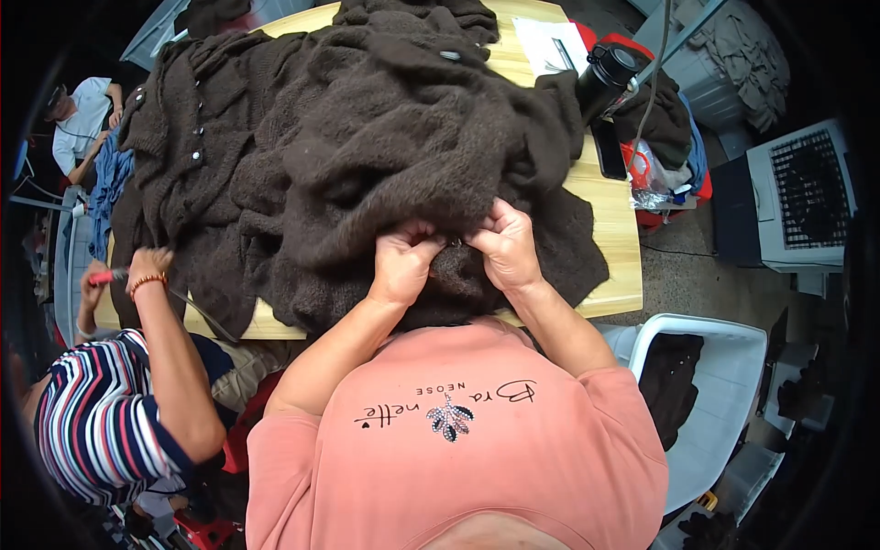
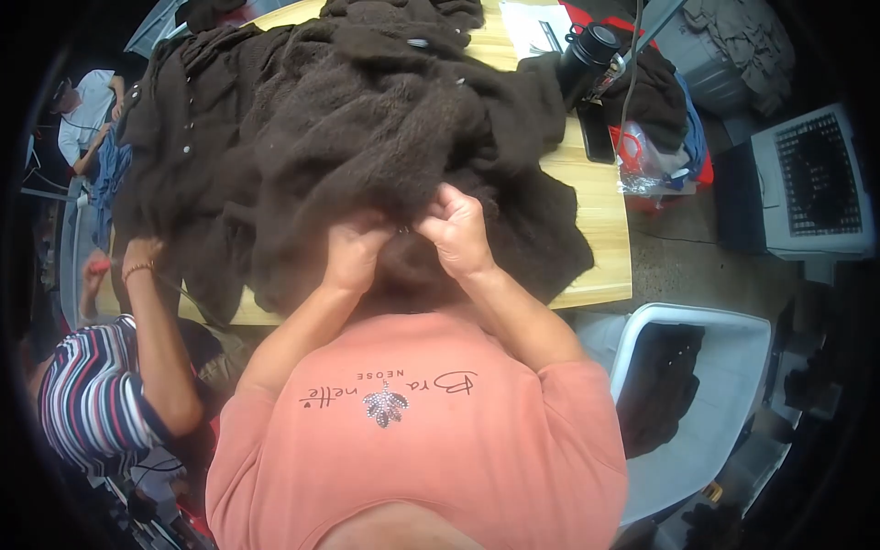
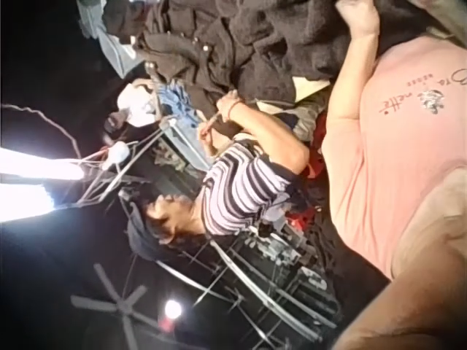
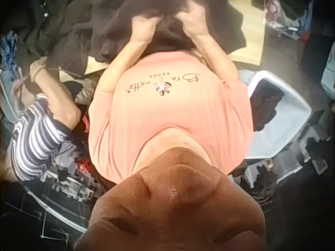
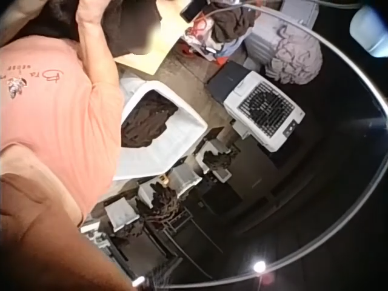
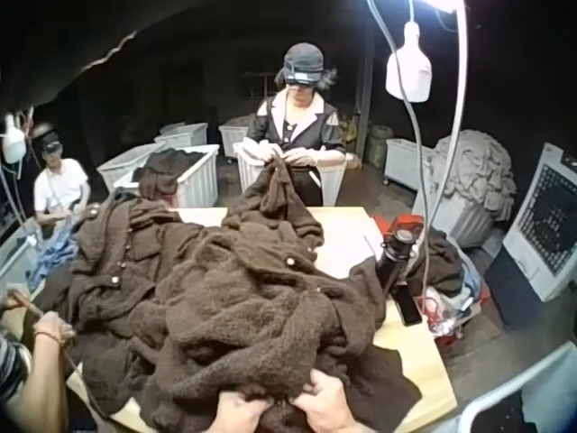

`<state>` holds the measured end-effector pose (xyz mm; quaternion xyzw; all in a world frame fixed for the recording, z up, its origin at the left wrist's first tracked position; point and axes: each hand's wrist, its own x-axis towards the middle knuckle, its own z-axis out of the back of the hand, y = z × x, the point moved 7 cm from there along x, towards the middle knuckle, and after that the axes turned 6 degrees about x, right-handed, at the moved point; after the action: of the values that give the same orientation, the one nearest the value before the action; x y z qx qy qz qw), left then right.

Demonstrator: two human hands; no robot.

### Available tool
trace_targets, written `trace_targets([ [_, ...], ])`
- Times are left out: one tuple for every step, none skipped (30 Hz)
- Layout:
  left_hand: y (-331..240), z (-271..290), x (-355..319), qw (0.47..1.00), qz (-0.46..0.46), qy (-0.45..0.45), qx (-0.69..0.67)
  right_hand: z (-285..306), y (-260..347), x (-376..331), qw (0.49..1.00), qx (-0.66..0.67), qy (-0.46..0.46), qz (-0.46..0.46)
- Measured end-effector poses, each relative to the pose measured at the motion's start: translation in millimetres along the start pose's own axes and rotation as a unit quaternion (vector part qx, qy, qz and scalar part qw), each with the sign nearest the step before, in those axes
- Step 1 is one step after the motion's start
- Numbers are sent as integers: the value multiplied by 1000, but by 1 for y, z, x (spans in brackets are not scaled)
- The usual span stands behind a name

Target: Inspecting and buttoning brown fleece jackets at a work table in a factory.

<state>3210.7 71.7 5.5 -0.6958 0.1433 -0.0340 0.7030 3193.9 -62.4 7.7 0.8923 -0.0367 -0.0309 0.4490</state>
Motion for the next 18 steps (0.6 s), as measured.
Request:
trace_targets([
  [-1, -1, -1, 1000, 25, 1, 3, -1, 2, -2, 1000, 22, -15, 1],
  [7, 1, 1, 1000, 24, -3, 3, -4, 4, -3, 1000, 23, -10, 0],
  [9, 8, 4, 996, -60, -46, 49, -3, 3, -4, 1000, -7, -16, -15],
  [8, 13, 3, 981, -143, -89, 95, -3, 2, -5, 999, -38, -21, -30],
  [3, 10, 0, 981, -144, -88, 96, -1, 0, -4, 999, -38, -21, -29],
  [-13, 10, -12, 964, -180, -130, 143, 1, -4, -5, 999, -21, -29, -21],
  [-25, 10, -23, 942, -216, -172, 190, 1, -6, -6, 999, -4, -36, -14],
  [-33, 8, -27, 932, -241, -150, 223, -2, -5, -6, 999, -3, -34, -16],
  [-46, 3, -32, 908, -298, -139, 260, -6, -3, -5, 998, 40, -41, -18],
  [-59, -4, -38, 879, -352, -127, 295, -9, -1, -5, 995, 82, -49, -21],
  [-59, -5, -38, 877, -343, -136, 307, -10, 2, -6, 995, 82, -45, -21],
  [-56, -4, -39, 876, -344, -138, 307, -16, 2, -8, 998, 28, -1, -54],
  [-38, 0, -29, 947, -246, -77, 193, -23, 1, -11, 995, -25, 42, -87],
  [-21, 0, -22, 987, -140, -15, 73, -33, 12, -14, 995, -41, 80, -35],
  [-21, 2, -22, 988, -146, 0, 55, -35, 28, -17, 975, -194, 82, 73],
  [-19, 2, -22, 992, -121, 22, 0, -37, 44, -23, 920, -339, 81, 179],
  [-20, 5, -23, 994, -107, 31, -23, -53, 72, -30, 820, -465, 90, 321],
  [-21, 8, -24, 994, -92, 43, -45, -62, 82, -31, 783, -478, 132, 375],
])
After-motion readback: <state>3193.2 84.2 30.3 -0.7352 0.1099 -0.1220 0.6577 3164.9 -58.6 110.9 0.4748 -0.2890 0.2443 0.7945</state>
